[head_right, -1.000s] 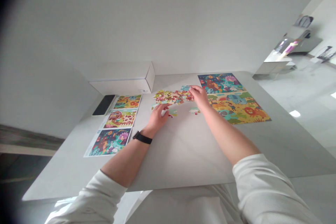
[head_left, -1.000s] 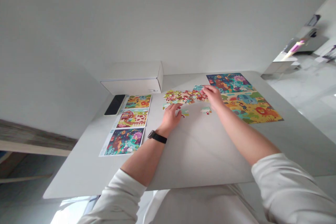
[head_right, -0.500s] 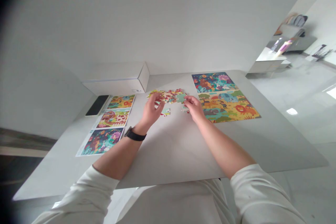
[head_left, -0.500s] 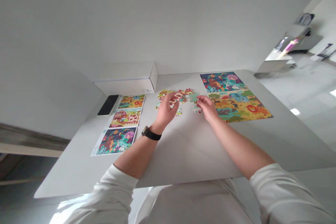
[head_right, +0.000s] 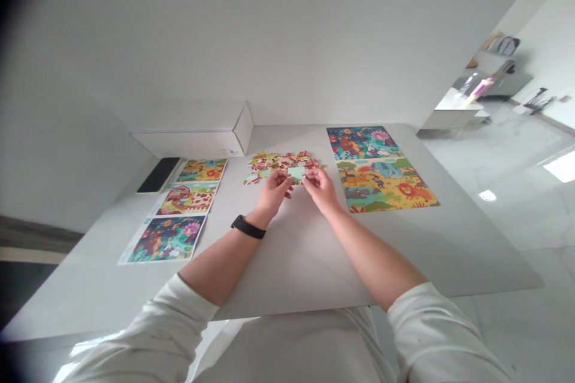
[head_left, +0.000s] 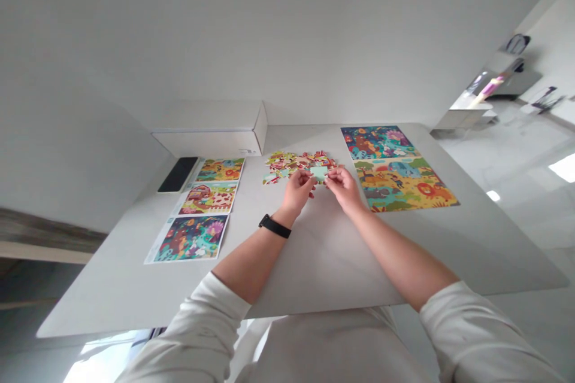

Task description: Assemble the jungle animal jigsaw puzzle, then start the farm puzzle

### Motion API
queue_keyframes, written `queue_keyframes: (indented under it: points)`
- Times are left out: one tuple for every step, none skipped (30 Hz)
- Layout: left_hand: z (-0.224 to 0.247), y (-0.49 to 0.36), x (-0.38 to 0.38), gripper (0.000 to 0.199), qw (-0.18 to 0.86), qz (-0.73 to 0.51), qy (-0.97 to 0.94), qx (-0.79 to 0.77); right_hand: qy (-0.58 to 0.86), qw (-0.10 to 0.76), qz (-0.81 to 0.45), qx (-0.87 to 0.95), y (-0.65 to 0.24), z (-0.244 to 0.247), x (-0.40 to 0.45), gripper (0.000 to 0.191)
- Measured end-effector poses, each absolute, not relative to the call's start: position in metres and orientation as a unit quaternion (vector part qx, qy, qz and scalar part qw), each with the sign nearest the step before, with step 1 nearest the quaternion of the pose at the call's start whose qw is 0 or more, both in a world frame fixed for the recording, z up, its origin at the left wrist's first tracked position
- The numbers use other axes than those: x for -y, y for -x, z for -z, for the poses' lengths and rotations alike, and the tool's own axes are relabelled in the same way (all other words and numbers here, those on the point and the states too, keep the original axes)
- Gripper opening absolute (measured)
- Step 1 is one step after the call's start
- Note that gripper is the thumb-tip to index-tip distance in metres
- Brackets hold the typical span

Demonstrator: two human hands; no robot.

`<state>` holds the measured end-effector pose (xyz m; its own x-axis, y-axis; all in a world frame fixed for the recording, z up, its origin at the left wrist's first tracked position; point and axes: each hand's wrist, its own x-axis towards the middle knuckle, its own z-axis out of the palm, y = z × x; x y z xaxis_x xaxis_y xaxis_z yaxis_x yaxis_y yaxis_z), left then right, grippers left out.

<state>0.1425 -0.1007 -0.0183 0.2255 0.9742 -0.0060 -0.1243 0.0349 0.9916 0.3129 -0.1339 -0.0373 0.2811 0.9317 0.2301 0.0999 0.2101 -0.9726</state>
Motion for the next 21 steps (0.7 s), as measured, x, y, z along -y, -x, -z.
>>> queue_keyframes:
  points:
    - [0.019, -0.141, 0.1, 0.035, 0.587, -0.469, -0.517, -0.41, 0.53, 0.6, -0.344, 0.491, -0.313, 0.037, 0.135, 0.05]
    - [0.02, -0.14, 0.1, 0.036, 0.585, -0.47, -0.52, -0.407, 0.534, 0.597, -0.343, 0.491, -0.314, 0.037, 0.135, 0.051]
    - [0.021, -0.14, 0.1, 0.036, 0.586, -0.468, -0.522, -0.406, 0.537, 0.594, -0.343, 0.491, -0.315, 0.037, 0.136, 0.051]
    - [0.022, -0.14, 0.1, 0.037, 0.587, -0.466, -0.525, -0.404, 0.539, 0.592, -0.344, 0.49, -0.316, 0.037, 0.136, 0.052]
    - [0.023, -0.14, 0.1, 0.036, 0.589, -0.462, -0.527, -0.401, 0.54, 0.591, -0.346, 0.489, -0.317, 0.037, 0.136, 0.052]
    - [0.024, -0.141, 0.1, 0.035, 0.592, -0.459, -0.531, -0.398, 0.54, 0.591, -0.348, 0.488, -0.318, 0.037, 0.136, 0.052]
    - [0.025, -0.141, 0.1, 0.033, 0.593, -0.455, -0.534, -0.395, 0.54, 0.592, -0.35, 0.486, -0.319, 0.038, 0.136, 0.052]
    - [0.026, -0.142, 0.1, 0.03, 0.592, -0.451, -0.539, -0.394, 0.539, 0.593, -0.351, 0.485, -0.32, 0.038, 0.136, 0.052]
    - [0.026, -0.142, 0.1, 0.026, 0.59, -0.446, -0.546, -0.395, 0.539, 0.593, -0.352, 0.484, -0.321, 0.037, 0.135, 0.051]
    - [0.027, -0.141, 0.099, 0.021, 0.584, -0.44, -0.554, -0.399, 0.539, 0.593, -0.352, 0.483, -0.322, 0.037, 0.135, 0.051]
    - [0.027, -0.14, 0.099, 0.017, 0.571, -0.439, -0.563, -0.406, 0.54, 0.594, -0.352, 0.482, -0.323, 0.036, 0.135, 0.05]
    - [0.026, -0.138, 0.098, 0.015, 0.55, -0.443, -0.577, -0.412, 0.54, 0.595, -0.351, 0.48, -0.324, 0.036, 0.135, 0.05]
    - [0.026, -0.135, 0.098, 0.015, 0.517, -0.452, -0.596, -0.416, 0.54, 0.597, -0.351, 0.478, -0.325, 0.035, 0.134, 0.05]
    - [0.024, -0.133, 0.097, 0.017, 0.472, -0.463, -0.623, -0.418, 0.54, 0.598, -0.35, 0.478, -0.325, 0.034, 0.134, 0.049]
    - [0.023, -0.13, 0.096, 0.02, 0.419, -0.474, -0.654, -0.415, 0.54, 0.599, -0.348, 0.479, -0.326, 0.034, 0.134, 0.049]
    - [0.02, -0.127, 0.096, 0.025, 0.362, -0.477, -0.69, -0.407, 0.54, 0.597, -0.346, 0.481, -0.326, 0.034, 0.135, 0.049]
    - [0.018, -0.124, 0.095, 0.031, 0.307, -0.472, -0.727, -0.393, 0.541, 0.594, -0.345, 0.485, -0.326, 0.033, 0.135, 0.048]
    - [0.015, -0.121, 0.094, 0.036, 0.259, -0.458, -0.764, -0.374, 0.542, 0.59, -0.343, 0.489, -0.325, 0.033, 0.135, 0.047]
    - [0.012, -0.118, 0.093, 0.04, 0.221, -0.44, -0.797, -0.35, 0.543, 0.587, -0.343, 0.493, -0.325, 0.034, 0.135, 0.046]
    - [0.009, -0.116, 0.092, 0.042, 0.192, -0.42, -0.826, -0.324, 0.544, 0.584, -0.343, 0.496, -0.324, 0.034, 0.136, 0.045]
    - [0.007, -0.114, 0.091, 0.043, 0.172, -0.402, -0.848, -0.3, 0.544, 0.582, -0.343, 0.498, -0.323, 0.035, 0.136, 0.044]
